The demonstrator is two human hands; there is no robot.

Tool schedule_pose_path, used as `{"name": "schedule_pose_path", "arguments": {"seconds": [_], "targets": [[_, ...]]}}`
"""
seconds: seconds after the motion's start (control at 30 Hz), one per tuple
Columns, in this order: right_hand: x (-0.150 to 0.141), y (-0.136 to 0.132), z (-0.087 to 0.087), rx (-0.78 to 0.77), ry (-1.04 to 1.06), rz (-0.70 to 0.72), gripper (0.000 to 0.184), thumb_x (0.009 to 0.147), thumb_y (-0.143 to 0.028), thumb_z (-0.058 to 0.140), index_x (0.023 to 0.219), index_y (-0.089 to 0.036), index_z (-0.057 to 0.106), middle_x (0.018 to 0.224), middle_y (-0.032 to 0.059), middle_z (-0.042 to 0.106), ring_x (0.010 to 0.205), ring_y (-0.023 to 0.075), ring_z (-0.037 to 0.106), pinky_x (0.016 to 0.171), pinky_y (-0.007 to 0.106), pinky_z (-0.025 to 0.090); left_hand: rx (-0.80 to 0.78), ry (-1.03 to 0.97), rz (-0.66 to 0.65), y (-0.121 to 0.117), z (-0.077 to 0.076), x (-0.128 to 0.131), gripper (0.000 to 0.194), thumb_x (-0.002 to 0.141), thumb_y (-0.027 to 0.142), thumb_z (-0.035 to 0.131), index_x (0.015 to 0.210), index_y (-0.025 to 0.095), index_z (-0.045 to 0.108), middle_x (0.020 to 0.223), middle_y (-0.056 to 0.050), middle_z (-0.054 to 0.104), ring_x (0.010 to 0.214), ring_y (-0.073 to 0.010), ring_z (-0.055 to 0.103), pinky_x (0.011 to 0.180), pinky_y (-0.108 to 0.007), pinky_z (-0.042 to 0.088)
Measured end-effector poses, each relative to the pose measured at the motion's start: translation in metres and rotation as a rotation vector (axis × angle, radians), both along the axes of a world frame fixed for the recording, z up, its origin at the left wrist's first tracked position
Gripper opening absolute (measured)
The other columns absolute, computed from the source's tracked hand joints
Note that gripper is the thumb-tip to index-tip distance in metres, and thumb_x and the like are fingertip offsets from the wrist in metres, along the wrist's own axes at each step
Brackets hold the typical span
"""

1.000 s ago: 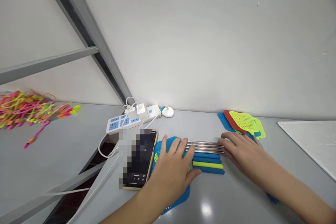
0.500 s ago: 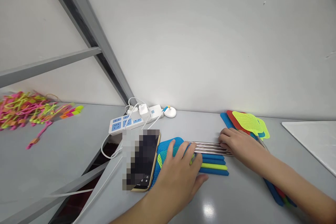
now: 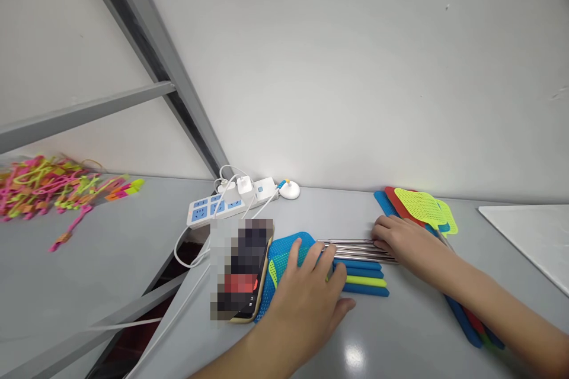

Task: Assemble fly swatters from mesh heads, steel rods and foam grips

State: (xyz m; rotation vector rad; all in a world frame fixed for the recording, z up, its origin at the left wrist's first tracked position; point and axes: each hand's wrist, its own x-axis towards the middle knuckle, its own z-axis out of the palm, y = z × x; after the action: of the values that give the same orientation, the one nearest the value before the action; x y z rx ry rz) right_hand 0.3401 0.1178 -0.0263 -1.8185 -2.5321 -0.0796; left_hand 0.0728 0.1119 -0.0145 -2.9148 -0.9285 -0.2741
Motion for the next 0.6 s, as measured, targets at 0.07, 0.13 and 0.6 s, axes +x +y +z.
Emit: {"name": "schedule_pose_path", "arguments": {"seconds": [0.07, 0.13, 0.6], "targets": [[0.001, 0.0, -0.001, -0.023, -0.007, -0.003, 0.021, 0.097, -0.018, 0.047, 0.082, -0.02, 0.061, 0.087, 0.0039, 0.06, 0.081, 0.0205, 0.058, 0.071, 0.033, 0.043, -0.005, 0.003, 0.0, -0.001, -0.001, 0.001, 0.042, 0.096, 0.054, 0.045, 0.121, 0.022, 0.058, 0.138, -0.008, 0.054, 0.127, -0.03, 0.045, 0.106, -0.06, 0.035], [0.003, 0.001, -0.002, -0.038, -0.005, -0.002, 0.02, 0.097, -0.018, 0.046, 0.083, -0.02, 0.06, 0.088, 0.004, 0.059, 0.082, 0.021, 0.057, 0.071, 0.034, 0.043, -0.01, 0.007, -0.005, -0.001, -0.003, 0.001, 0.043, 0.096, 0.055, 0.045, 0.122, 0.022, 0.058, 0.14, -0.008, 0.053, 0.127, -0.0299, 0.044, 0.106, -0.06, 0.036], [0.022, -0.014, 0.016, -0.041, 0.229, -0.229, 0.023, 0.1, -0.034, 0.039, 0.087, -0.023, 0.054, 0.08, 0.0025, 0.063, 0.07, 0.0195, 0.06, 0.057, 0.029, 0.042, -0.061, 0.01, -0.051, -0.003, -0.004, 0.005, 0.033, 0.095, 0.05, 0.051, 0.107, 0.023, 0.065, 0.137, -0.01, 0.054, 0.128, -0.0304, 0.046, 0.105, -0.06, 0.038]]}}
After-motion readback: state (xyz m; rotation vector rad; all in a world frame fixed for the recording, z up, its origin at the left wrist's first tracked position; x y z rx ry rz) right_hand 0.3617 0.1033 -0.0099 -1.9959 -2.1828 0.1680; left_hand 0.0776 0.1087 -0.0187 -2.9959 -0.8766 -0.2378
